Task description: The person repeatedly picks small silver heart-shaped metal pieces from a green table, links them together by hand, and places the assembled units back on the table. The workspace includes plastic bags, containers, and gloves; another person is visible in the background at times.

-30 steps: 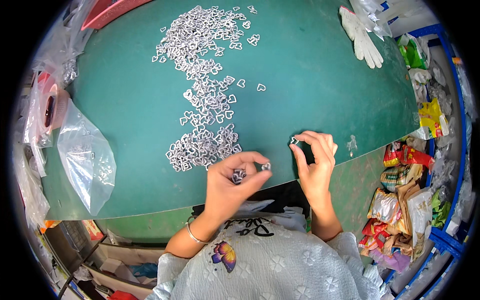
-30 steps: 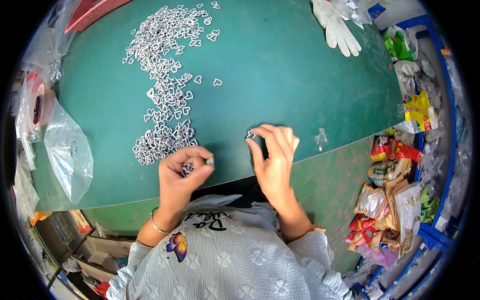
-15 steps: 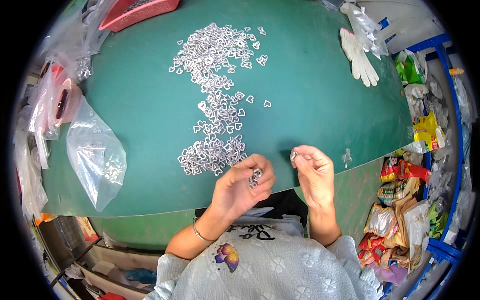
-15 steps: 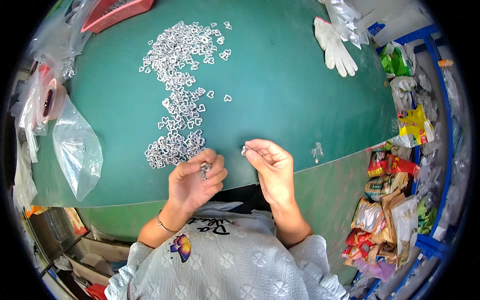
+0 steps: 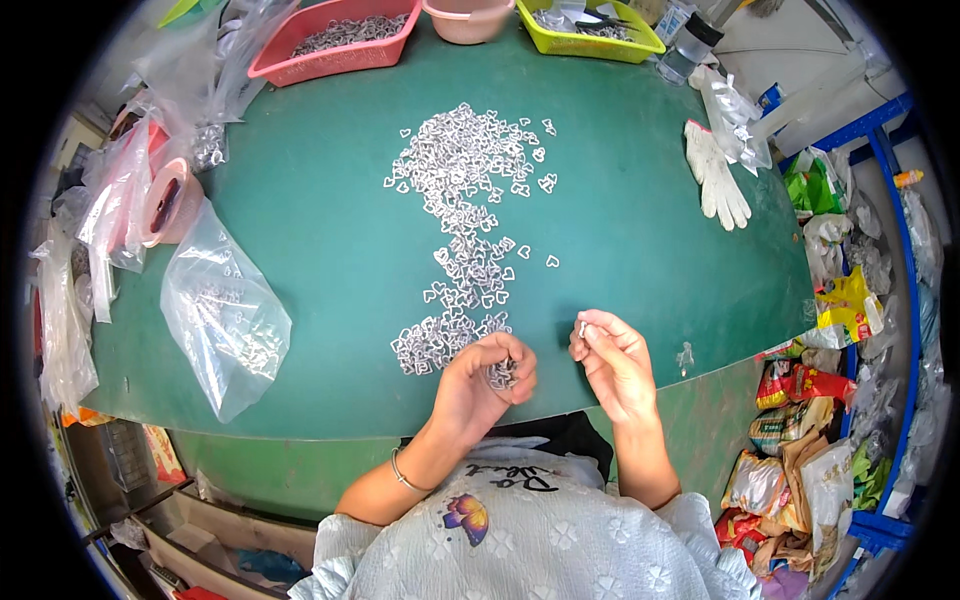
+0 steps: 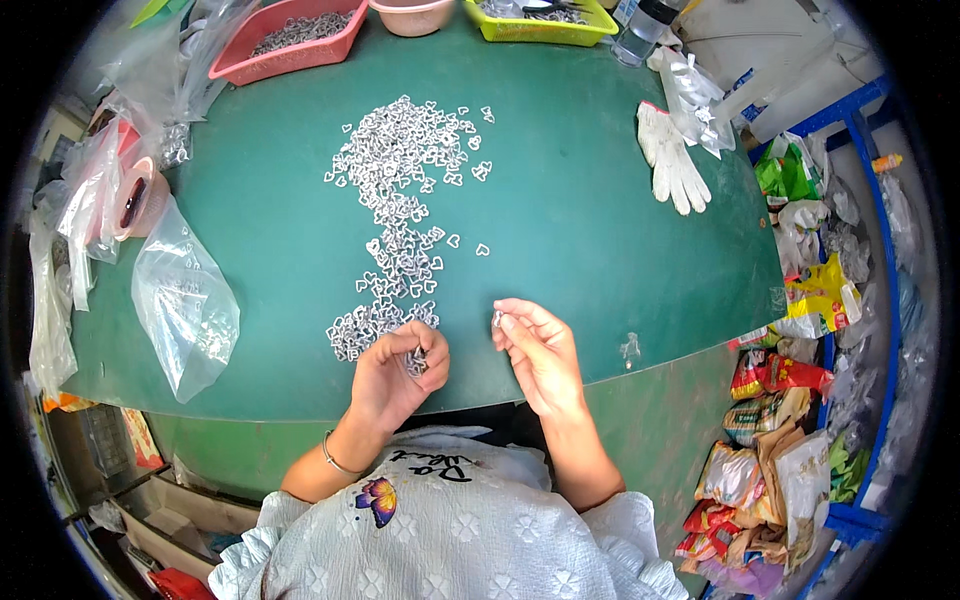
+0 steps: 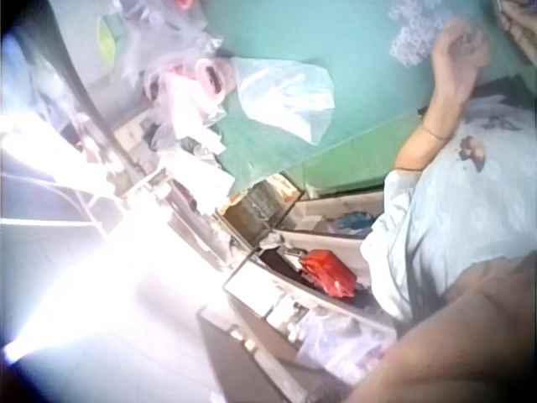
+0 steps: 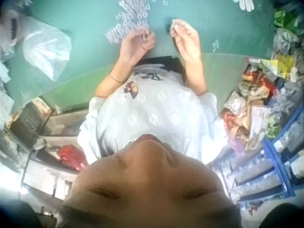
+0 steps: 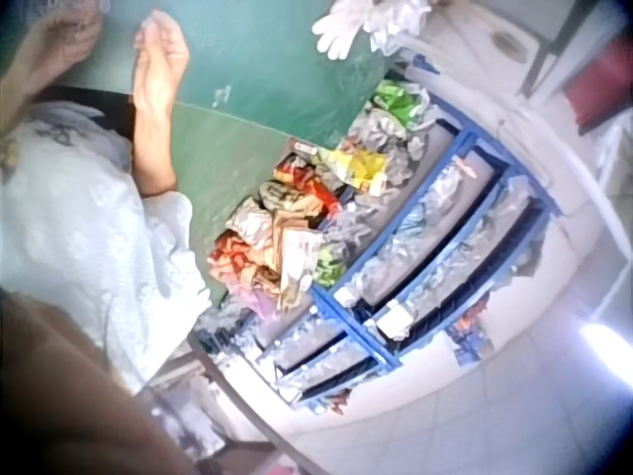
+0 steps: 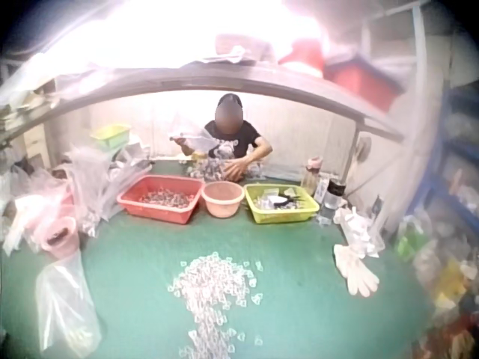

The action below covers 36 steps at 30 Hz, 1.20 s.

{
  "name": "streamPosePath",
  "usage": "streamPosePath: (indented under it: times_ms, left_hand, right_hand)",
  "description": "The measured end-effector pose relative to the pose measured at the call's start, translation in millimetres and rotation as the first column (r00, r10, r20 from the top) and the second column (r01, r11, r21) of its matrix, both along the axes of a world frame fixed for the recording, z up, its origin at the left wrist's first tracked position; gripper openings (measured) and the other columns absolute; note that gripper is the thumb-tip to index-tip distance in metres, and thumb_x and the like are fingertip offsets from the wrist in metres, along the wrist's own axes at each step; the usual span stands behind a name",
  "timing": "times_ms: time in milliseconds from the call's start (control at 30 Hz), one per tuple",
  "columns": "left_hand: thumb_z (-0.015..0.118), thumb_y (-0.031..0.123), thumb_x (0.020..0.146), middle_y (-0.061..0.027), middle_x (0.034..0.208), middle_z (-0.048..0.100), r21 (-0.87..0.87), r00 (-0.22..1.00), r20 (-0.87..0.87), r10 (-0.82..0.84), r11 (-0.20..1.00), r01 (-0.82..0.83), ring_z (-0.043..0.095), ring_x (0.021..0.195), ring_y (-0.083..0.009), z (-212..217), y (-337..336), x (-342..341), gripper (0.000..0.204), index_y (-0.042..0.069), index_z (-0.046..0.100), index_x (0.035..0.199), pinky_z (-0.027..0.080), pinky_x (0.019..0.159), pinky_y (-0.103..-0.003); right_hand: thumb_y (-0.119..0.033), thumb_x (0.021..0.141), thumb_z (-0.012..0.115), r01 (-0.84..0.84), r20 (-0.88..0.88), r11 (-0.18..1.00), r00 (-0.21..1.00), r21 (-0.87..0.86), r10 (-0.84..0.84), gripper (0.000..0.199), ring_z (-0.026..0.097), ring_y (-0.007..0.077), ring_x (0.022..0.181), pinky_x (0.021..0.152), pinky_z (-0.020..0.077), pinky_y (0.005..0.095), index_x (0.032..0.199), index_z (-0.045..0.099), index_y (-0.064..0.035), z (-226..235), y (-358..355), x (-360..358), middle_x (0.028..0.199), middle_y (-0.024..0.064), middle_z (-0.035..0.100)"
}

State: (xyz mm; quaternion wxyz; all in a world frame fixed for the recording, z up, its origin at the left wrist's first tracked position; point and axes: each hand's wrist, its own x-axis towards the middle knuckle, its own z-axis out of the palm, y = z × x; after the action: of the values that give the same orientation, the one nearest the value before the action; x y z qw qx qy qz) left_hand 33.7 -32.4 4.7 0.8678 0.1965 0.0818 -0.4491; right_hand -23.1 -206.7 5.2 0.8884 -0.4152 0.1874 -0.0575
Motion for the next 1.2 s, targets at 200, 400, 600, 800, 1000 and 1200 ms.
streamPosePath:
  times_ms: [200,400,600,800,1000,1200]
  left_hand:
    - [0.044,0.009,0.084,-0.0065,0.073,0.051,0.223,0.998,0.031,0.058,0.973,-0.063,0.049,0.063,-0.0174,6.4,0.2,12.8,0.018,-0.002,0.056,0.091,0.038,0.055,-0.025]
    - [0.046,0.000,0.082,-0.0048,0.077,0.054,0.365,0.995,0.095,-0.022,0.931,-0.014,0.045,0.061,-0.0092,11.8,-4.7,32.8,0.020,-0.004,0.057,0.098,0.034,0.048,-0.019]
    - [0.046,0.003,0.086,-0.0016,0.072,0.047,0.325,0.995,0.097,-0.036,0.946,0.002,0.040,0.059,-0.0079,15.1,-11.9,50.6,0.018,-0.003,0.055,0.100,0.032,0.047,-0.019]
    - [0.047,0.011,0.091,0.0024,0.065,0.038,0.361,0.985,0.153,-0.077,0.933,0.017,0.035,0.054,-0.0055,13.9,-19.0,67.7,0.017,-0.001,0.054,0.101,0.027,0.043,-0.018]
    - [0.051,0.014,0.091,0.0063,0.057,0.033,0.384,0.972,0.213,-0.104,0.923,0.015,0.029,0.047,-0.0032,18.3,-17.3,80.1,0.015,0.001,0.055,0.098,0.022,0.040,-0.017]
    - [0.050,0.012,0.090,0.0075,0.056,0.031,0.407,0.948,0.313,-0.049,0.909,-0.088,0.026,0.046,-0.0023,34.1,-11.2,97.0,0.014,0.001,0.055,0.096,0.020,0.039,-0.018]
  right_hand:
    - [-0.001,0.084,0.056,-0.068,-0.086,0.965,0.995,-0.254,0.047,0.015,0.052,0.0093,0.067,0.057,0.0412,0.0220,0.098,0.061,0.0024,0.0,-13.3,20.8,0.080,0.0047,0.058]
    - [0.000,0.080,0.056,-0.058,-0.083,0.343,0.995,-0.938,-0.058,0.011,0.053,0.0123,0.059,0.052,0.0417,0.0261,0.087,0.065,0.0000,-8.7,-26.2,52.9,0.072,0.0069,0.057]
    - [-0.004,0.075,0.062,-0.159,-0.159,-0.058,0.987,-0.986,-0.004,0.017,0.058,0.0313,0.066,0.059,0.0462,0.0389,0.091,0.061,0.0003,-1.1,-15.5,75.5,0.077,0.0151,0.057]
    - [-0.004,0.074,0.062,-0.190,-0.198,-0.142,0.979,-0.971,0.040,0.009,0.057,0.0371,0.074,0.063,0.0466,0.0434,0.080,0.056,-0.0007,-2.9,-16.3,81.9,0.082,0.0164,0.058]
    - [-0.004,0.075,0.065,-0.300,-0.286,0.181,0.953,-0.937,0.099,0.008,0.056,0.0177,0.059,0.054,0.0448,0.0304,0.075,0.057,-0.0011,1.8,-26.0,91.4,0.067,0.0065,0.057]
    - [-0.009,0.082,0.063,-0.216,-0.034,0.874,0.974,-0.435,0.224,0.008,0.048,0.0060,0.055,0.050,0.0373,0.0200,0.083,0.057,-0.0036,51.7,-48.5,155.7,0.066,-0.0024,0.053]
